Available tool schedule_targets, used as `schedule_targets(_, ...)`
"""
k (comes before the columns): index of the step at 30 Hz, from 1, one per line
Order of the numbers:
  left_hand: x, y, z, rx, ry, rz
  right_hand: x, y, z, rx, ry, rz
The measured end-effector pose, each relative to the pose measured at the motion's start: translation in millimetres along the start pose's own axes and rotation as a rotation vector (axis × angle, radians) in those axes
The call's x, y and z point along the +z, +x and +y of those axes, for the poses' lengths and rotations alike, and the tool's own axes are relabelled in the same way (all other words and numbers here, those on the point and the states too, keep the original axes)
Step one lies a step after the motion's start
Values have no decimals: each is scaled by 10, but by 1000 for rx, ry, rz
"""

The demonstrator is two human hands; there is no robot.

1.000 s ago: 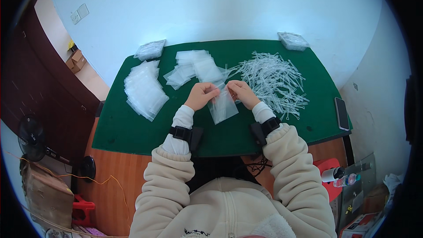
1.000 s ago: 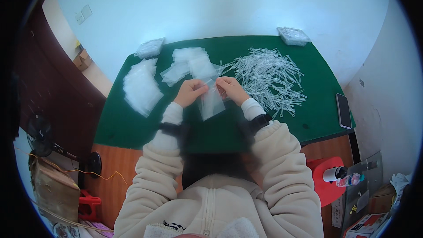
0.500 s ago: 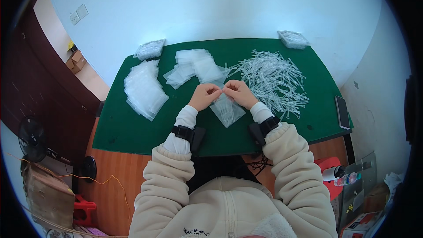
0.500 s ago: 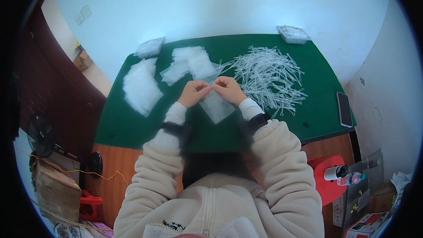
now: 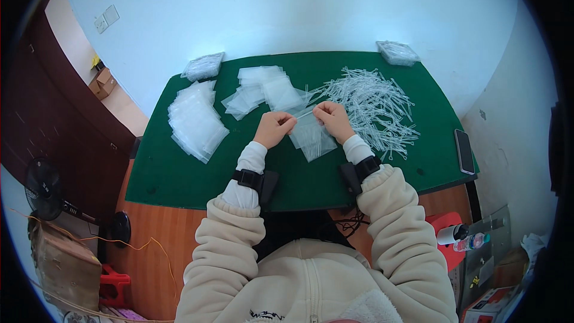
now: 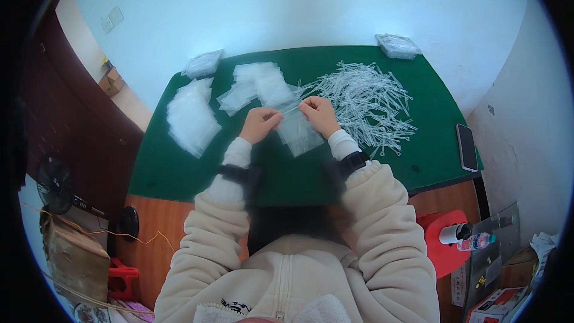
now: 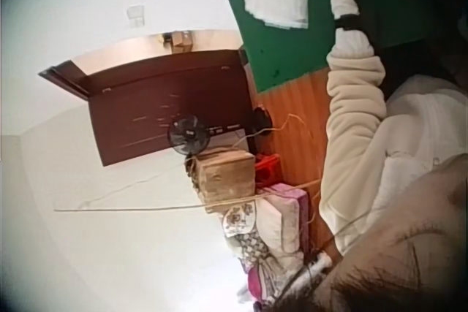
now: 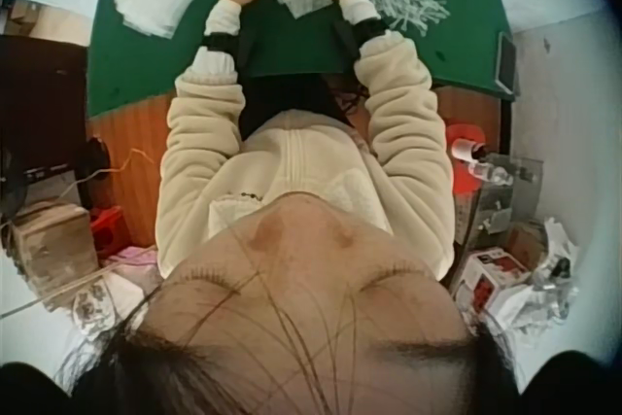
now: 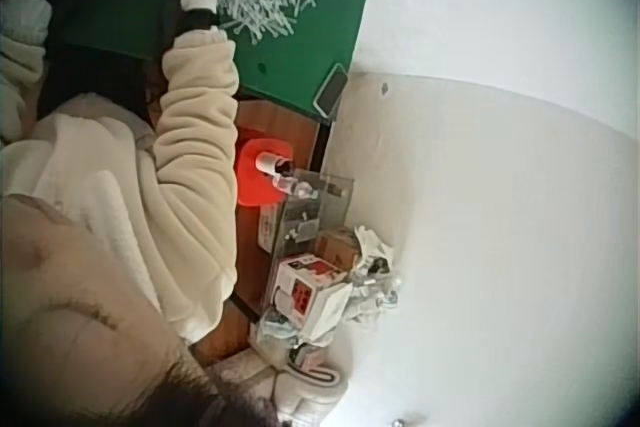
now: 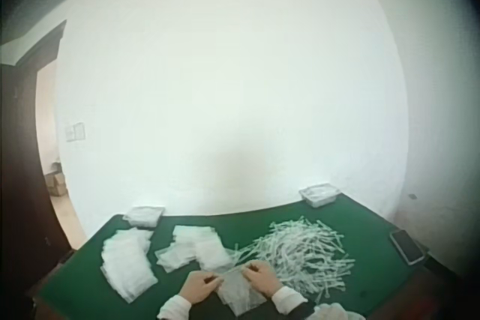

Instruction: Manually packaging small white items into clear plastic bags at a workstation.

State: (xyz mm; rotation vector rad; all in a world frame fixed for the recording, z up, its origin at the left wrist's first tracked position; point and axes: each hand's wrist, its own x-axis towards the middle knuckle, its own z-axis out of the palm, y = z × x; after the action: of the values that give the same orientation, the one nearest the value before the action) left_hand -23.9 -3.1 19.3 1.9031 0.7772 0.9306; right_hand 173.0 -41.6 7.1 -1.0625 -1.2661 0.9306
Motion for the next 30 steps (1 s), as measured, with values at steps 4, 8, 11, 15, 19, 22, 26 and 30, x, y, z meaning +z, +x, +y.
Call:
schedule_targets(4,6,1,5,2,45,-2,-40,-1,19,37,-51,16)
schedule_targets(8,-1,-8,-34,74,275,30,0,-18,-102,-466,-554,203)
schedule_targets(11,40,-31,33,128,367,40,54,-62,-154,-627,-722,94)
schedule_targets(15,83,-41,62,173,418,33,90,-85,-138,-659,-867,-55)
schedule_targets(19,85,-48,68,172,392,18,80,-96,-131,-639,-923,-84)
schedule_targets(22,67,-31,51,147,379,8,26,-76,-81,-595,-947,-63)
schedule_targets(26,14,-30,42,78,372,-7,-45,-48,-53,-462,-931,-38)
schedule_targets(30,-37,-12,42,37,328,-44,-93,-5,-62,-356,-787,-6)
